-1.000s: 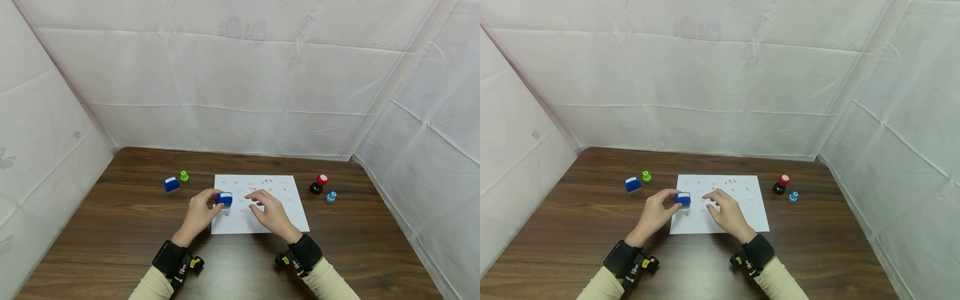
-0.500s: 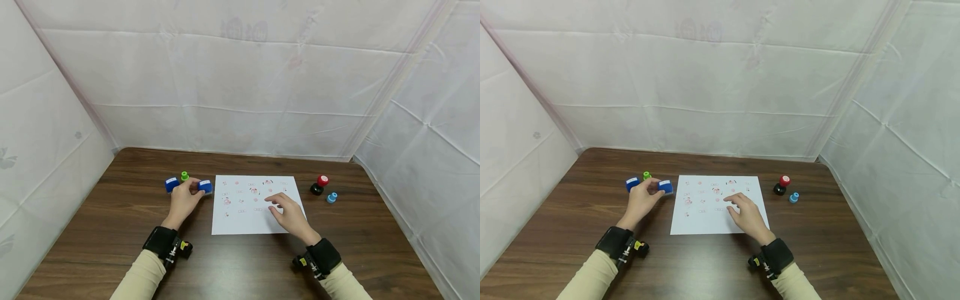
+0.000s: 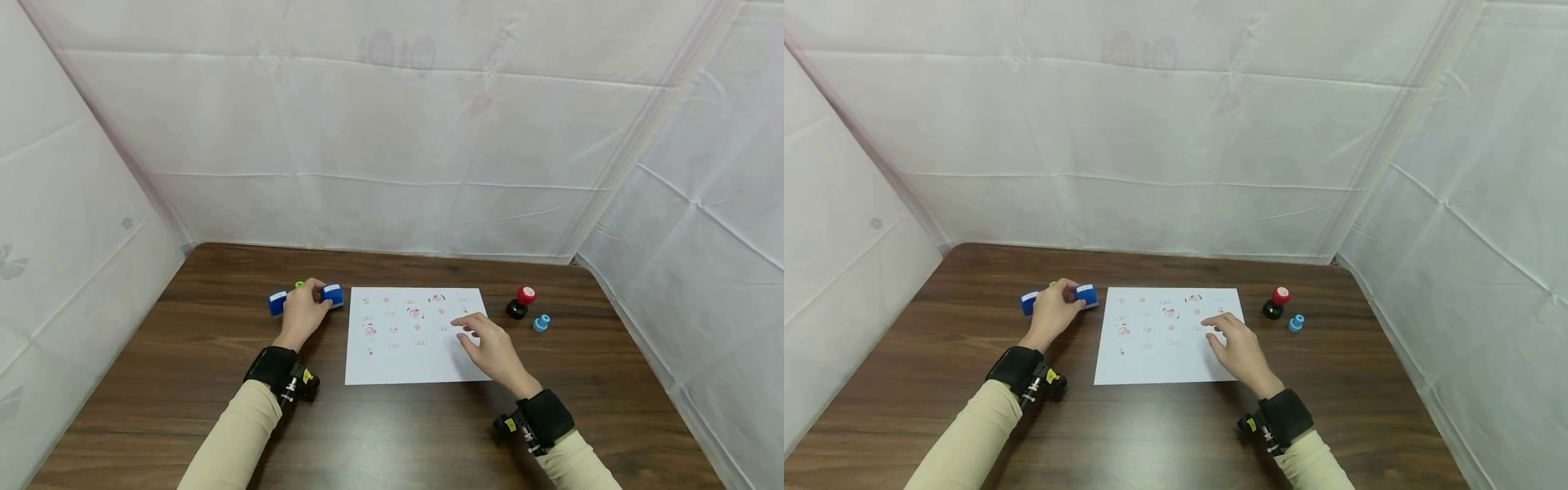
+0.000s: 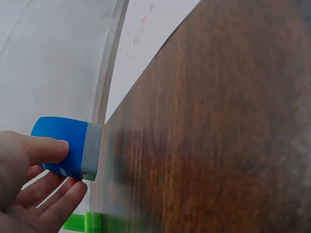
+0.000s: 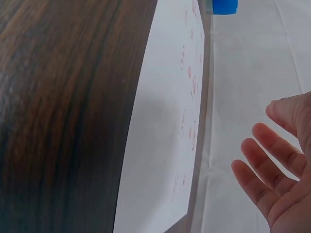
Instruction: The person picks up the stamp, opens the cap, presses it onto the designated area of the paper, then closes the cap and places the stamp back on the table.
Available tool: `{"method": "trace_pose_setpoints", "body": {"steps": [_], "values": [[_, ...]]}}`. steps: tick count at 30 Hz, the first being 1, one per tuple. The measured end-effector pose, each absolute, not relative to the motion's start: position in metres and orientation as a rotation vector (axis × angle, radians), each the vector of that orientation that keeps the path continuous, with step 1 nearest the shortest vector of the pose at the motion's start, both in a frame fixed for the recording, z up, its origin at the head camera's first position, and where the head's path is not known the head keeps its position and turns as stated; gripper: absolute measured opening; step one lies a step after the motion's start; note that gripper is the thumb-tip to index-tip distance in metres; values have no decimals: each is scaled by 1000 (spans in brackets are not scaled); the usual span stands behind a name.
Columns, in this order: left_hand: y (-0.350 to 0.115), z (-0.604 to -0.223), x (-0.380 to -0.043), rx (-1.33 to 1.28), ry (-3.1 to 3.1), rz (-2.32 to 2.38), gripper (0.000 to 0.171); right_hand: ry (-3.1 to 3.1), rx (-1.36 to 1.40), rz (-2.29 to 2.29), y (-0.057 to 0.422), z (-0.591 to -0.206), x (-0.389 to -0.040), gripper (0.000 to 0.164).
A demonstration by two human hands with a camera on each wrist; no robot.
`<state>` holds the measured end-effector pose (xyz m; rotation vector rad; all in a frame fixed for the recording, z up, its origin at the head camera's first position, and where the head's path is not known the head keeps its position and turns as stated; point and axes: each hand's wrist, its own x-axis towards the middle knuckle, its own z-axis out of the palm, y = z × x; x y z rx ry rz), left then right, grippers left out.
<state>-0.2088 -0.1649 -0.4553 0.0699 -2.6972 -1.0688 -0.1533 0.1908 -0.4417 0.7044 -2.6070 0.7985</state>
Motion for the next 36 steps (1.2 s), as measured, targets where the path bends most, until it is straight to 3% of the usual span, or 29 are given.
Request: {"method": "trace_pose_setpoints", "body": {"steps": [15, 36], "values": [[-165, -459, -213, 23, -2746, -1056, 34, -2624, 664, 755, 200, -444, -157, 23], [-161, -419, -183, -148, -2618, -1096, 32, -2532, 487, 622, 252, -434, -163, 18]]}}
